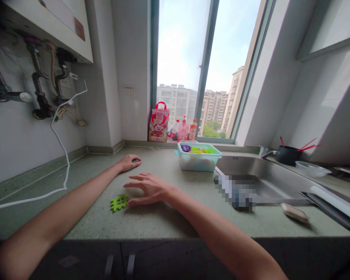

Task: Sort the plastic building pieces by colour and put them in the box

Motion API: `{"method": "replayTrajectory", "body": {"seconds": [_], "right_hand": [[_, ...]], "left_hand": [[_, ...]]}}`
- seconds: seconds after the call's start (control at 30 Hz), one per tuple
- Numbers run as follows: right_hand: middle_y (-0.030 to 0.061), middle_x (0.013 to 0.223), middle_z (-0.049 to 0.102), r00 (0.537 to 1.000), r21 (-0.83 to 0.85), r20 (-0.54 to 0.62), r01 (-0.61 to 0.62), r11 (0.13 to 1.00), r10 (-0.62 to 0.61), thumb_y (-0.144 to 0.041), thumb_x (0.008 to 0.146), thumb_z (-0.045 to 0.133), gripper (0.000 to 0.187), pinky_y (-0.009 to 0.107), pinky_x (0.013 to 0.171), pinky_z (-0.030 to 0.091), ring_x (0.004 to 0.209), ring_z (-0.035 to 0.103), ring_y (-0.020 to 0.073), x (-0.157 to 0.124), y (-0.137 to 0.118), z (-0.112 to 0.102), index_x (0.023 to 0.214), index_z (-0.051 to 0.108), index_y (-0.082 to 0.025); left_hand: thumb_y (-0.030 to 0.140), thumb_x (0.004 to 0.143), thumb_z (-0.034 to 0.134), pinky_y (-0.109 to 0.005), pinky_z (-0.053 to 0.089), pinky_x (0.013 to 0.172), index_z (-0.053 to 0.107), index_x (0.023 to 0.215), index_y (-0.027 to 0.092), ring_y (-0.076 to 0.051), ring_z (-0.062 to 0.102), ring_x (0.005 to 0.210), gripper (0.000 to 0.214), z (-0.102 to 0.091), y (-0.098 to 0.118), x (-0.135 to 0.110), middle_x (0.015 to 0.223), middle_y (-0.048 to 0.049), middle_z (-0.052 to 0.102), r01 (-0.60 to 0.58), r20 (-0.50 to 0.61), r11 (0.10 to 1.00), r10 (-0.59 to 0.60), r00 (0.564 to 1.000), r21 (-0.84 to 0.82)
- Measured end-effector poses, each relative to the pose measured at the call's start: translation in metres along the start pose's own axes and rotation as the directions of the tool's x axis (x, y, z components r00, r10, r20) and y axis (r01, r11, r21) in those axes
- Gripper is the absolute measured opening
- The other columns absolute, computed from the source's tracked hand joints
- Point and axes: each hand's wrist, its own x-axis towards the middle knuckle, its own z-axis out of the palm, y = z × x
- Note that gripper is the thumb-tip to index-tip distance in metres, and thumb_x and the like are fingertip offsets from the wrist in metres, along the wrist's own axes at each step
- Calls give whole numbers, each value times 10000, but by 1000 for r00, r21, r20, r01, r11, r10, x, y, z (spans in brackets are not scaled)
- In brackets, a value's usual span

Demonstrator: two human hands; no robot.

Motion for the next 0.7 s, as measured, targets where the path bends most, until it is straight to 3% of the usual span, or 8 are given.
{"method": "replayTrajectory", "body": {"seconds": [0.1,0.23,0.5,0.63,0.7], "right_hand": [[76,1386,707,997,108,45,58,992,-63,-519,1028,646,435,325,1150,440,1267,659,215,9,-10,19,1373,699,-260],[45,1133,784,1000,98,20,-10,995,8,-330,959,729,227,286,1039,508,1066,725,197,4,-1,14,1158,784,-237],[28,996,774,995,113,24,-99,989,97,-319,834,850,238,292,920,536,947,722,200,-2,2,3,1047,778,-240],[36,1008,763,980,69,-141,-135,988,144,-308,798,863,292,312,881,543,910,713,211,-18,23,-29,1066,765,-243],[50,1033,764,926,-7,-320,-213,977,200,-325,827,830,279,338,895,543,942,713,230,-35,45,-57,1085,757,-245]], "left_hand": [[595,859,611,-418,516,1026,814,1088,217,-329,692,1138,487,1,-1,0,1181,-115,779,6,-7,1000,-6,1000,1],[587,865,611,-415,517,1025,814,1090,215,-330,688,1148,480,2,-3,1,1190,-112,777,2,-1,1000,-2,1000,-5],[567,864,601,-407,503,1022,817,1073,215,-321,688,1129,463,5,-6,1,1178,-111,781,-10,-10,999,9,1000,-34],[560,862,601,-414,503,1022,822,1070,227,-330,684,1145,450,6,-8,1,1183,-105,784,-16,-12,999,16,1000,-43],[554,859,607,-419,505,1020,826,1057,232,-339,684,1149,437,6,-9,1,1174,-107,786,-17,-14,999,16,1000,-49]]}}
